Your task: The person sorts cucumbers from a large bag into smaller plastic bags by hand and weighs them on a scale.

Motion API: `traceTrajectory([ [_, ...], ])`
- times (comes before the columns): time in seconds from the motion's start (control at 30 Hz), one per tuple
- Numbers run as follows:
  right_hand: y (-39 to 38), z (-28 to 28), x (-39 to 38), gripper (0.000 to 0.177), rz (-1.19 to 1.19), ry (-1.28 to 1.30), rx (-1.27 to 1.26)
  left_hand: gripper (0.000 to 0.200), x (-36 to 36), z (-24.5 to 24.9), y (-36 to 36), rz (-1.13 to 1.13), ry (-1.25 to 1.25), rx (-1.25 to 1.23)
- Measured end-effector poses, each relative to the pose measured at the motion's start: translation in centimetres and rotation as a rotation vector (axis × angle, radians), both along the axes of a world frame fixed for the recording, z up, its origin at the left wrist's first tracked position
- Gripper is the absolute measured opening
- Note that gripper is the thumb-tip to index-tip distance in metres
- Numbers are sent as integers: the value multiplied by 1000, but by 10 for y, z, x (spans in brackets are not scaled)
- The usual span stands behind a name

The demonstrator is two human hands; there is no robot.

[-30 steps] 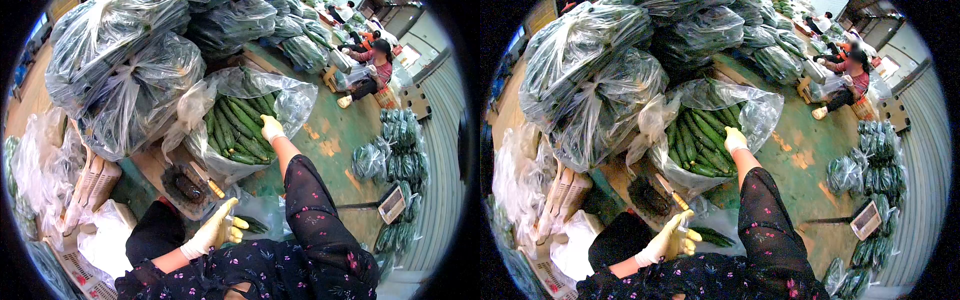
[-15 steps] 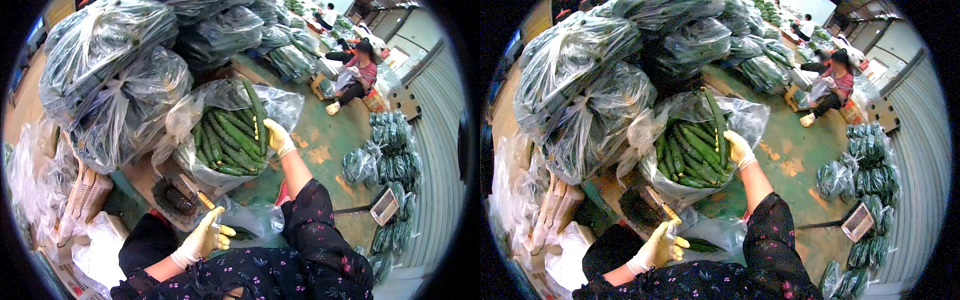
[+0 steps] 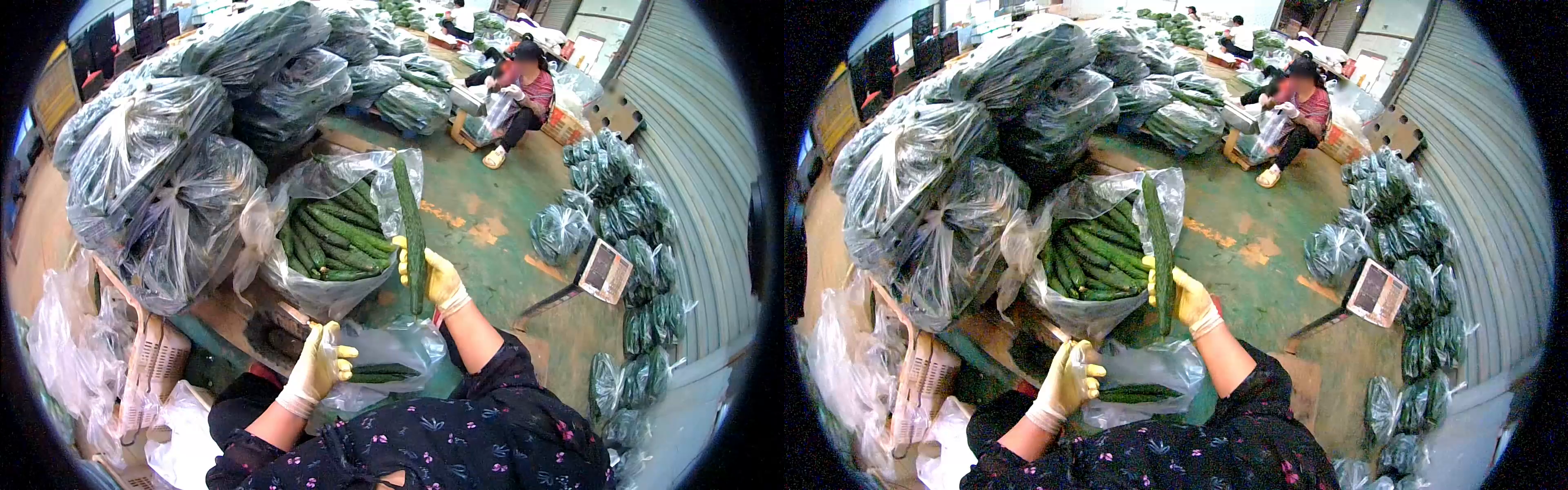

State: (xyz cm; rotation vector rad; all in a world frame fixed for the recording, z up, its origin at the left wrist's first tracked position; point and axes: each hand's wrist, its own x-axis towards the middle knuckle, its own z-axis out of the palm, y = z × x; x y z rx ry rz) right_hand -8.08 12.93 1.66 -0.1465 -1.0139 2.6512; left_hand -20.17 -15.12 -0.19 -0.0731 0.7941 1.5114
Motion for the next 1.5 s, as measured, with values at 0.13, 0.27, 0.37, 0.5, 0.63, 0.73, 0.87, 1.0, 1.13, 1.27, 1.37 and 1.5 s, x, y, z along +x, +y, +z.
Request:
traceTrajectory([
  [0.13, -28, 7, 27, 65, -9, -52, 35, 48, -1, -8, 2, -33, 35, 49],
  [0.27, -53, 2, 48, 60, 117, -81, 11, 50, 1, -4, 11, -35, 76, 58],
  [0.37, -69, -15, 66, 55, 285, -166, 48, 52, -1, -6, 13, -42, 127, 98],
  [0.5, -93, -22, 88, 50, 395, -420, 144, 45, -7, -21, 19, -35, 126, 68],
  [0.63, -113, -23, 110, 46, 434, -368, 122, 48, -5, -26, 21, -75, 281, 37],
  [0.73, -117, -24, 122, 42, 438, -416, 88, 43, -1, -29, 16, -59, 293, -16],
  [0.87, -120, -11, 137, 39, 384, -573, 46, 45, 5, -28, 15, -5, 271, -42],
  [1.0, -114, 0, 161, 31, 395, -711, 307, 49, 1, -27, 10, 90, 251, -95],
  [1.13, -112, 13, 178, 28, 327, -898, 650, 49, -2, -35, 10, 142, 206, -135],
  [1.27, -117, 40, 176, 35, 198, -1102, 845, 51, -9, -46, 11, 157, 169, -135],
  [1.37, -114, 49, 178, 31, 80, -986, 715, 53, -10, -42, 10, 163, 151, -186],
  [1.5, -115, 59, 179, 29, 6, -836, 713, 55, -4, -36, 10, 221, 194, -108],
])
